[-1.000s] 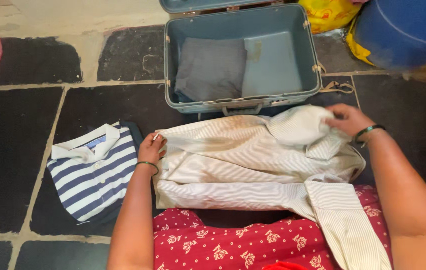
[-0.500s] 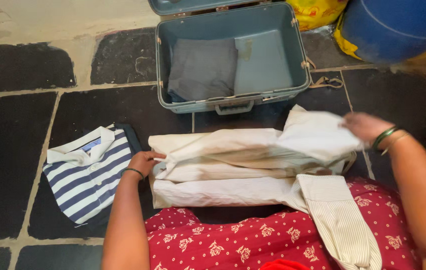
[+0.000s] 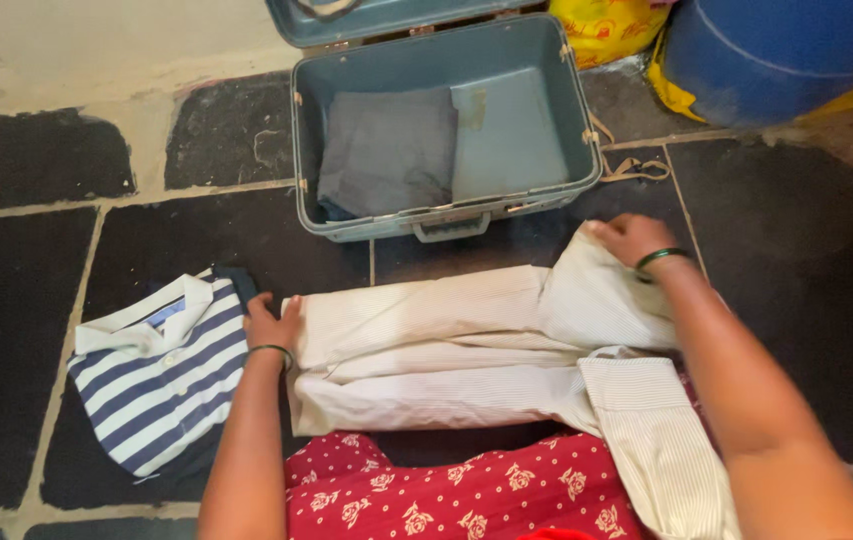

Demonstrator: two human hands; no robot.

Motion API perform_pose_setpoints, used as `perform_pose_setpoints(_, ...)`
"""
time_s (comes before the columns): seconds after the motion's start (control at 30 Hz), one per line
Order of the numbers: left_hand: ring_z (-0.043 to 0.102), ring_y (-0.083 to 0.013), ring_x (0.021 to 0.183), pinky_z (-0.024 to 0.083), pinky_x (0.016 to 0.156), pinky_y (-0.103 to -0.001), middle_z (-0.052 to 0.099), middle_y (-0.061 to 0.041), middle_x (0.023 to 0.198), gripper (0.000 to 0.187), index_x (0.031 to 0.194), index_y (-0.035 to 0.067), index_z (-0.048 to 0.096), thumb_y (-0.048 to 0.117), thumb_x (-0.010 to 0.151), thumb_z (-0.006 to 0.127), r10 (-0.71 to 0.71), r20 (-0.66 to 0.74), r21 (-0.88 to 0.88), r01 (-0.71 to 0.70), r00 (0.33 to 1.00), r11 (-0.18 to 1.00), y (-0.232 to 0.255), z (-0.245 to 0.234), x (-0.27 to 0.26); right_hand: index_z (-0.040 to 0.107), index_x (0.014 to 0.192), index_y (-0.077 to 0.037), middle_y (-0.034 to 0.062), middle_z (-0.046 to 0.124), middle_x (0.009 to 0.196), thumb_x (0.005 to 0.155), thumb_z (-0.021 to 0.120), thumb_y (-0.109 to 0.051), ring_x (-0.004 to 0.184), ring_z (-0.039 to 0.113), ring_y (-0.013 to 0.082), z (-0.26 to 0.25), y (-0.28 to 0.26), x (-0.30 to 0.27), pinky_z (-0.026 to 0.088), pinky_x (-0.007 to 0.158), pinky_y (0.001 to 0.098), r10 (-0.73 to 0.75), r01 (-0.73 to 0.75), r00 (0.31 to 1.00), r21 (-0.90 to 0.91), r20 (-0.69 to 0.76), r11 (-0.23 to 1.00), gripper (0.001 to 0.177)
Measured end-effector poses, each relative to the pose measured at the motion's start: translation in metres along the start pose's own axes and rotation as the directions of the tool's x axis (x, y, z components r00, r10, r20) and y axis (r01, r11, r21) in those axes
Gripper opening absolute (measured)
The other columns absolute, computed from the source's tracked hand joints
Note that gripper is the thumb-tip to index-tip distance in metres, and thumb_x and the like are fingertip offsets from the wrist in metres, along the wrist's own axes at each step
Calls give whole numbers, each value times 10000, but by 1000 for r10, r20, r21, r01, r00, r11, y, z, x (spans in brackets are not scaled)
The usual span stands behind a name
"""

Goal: The person folds multiple pieces of clothing by hand on the floor and packs them into a small open suitcase.

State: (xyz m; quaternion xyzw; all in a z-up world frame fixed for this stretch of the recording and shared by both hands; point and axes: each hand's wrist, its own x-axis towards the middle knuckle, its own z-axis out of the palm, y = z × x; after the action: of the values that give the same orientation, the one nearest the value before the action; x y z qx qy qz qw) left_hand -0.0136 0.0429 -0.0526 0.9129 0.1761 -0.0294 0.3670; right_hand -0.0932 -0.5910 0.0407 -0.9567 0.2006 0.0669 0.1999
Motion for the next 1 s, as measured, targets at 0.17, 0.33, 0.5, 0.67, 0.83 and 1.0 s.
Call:
perform_pose_setpoints(0.17, 468, -471, 1281, 207, 937, -848, 664, -132, 1299, 695, 1417, 258, 628, 527, 785, 734, 553, 21, 460, -499, 833, 734, 43, 19, -29, 778, 1043, -21, 212, 760, 1016, 830, 749, -624, 975, 734, 335, 67, 22, 29, 557, 898, 418, 72, -72, 997, 138, 6, 988, 641)
perform_pose_setpoints(0.33, 559, -261, 1120, 282, 1027, -608, 714, 55, 1063, 223, 991, 288, 791, 465, 925, 673, 381, 25, 495, -342, 924, 798, 45, 16, -26, 707, 1039, -28, 141, 748, 942, 882, 786, -419, 835, 687, 228, 82, 62, 58, 543, 764, 391, 78, 92, 972, 662, -223, 744, 429)
perform_pose_setpoints(0.5, 548, -270, 1154, 279, 1048, -605, 694, 17, 1119, 187, 1036, 265, 758, 395, 939, 666, 444, -178, 504, -306, 878, 807, 54, 18, -32, 670, 1097, -57, 140, 733, 995, 927, 792, -386, 925, 696, 293, 80, 36, 47, 509, 836, 469, 207, 6, 881, 449, -425, 894, 390)
perform_pose_setpoints(0.67, 504, -252, 1368, 234, 1146, -680, 645, 21, 1297, 130, 1078, 232, 693, 324, 1006, 635, 751, -115, 636, -533, 650, 559, 82, 26, -58, 667, 1213, -134, 161, 629, 1255, 909, 793, -393, 1148, 610, 385, 48, -18, -3, 482, 951, 530, -197, 179, 839, -83, -507, 980, 418)
perform_pose_setpoints(0.83, 265, -497, 1464, 169, 1095, -742, 400, -224, 1546, 768, 1408, 160, 558, 593, 790, 701, 798, 283, 338, -834, 532, 436, 93, 29, -81, 712, 1183, -233, 112, 585, 1337, 791, 793, -498, 1247, 560, 364, 38, -41, -26, 472, 974, 541, -178, 174, 984, -174, -6, 969, 480)
perform_pose_setpoints(1.0, 245, -439, 1444, 191, 1112, -664, 369, -222, 1531, 911, 1433, 128, 515, 593, 687, 758, 670, 403, 429, -775, 624, 464, 89, -17, -78, 696, 1295, -247, 97, 612, 1400, 797, 732, -637, 1284, 605, 324, 1, -9, -24, 496, 1042, 537, 4, 31, 993, -292, 120, 956, 634)
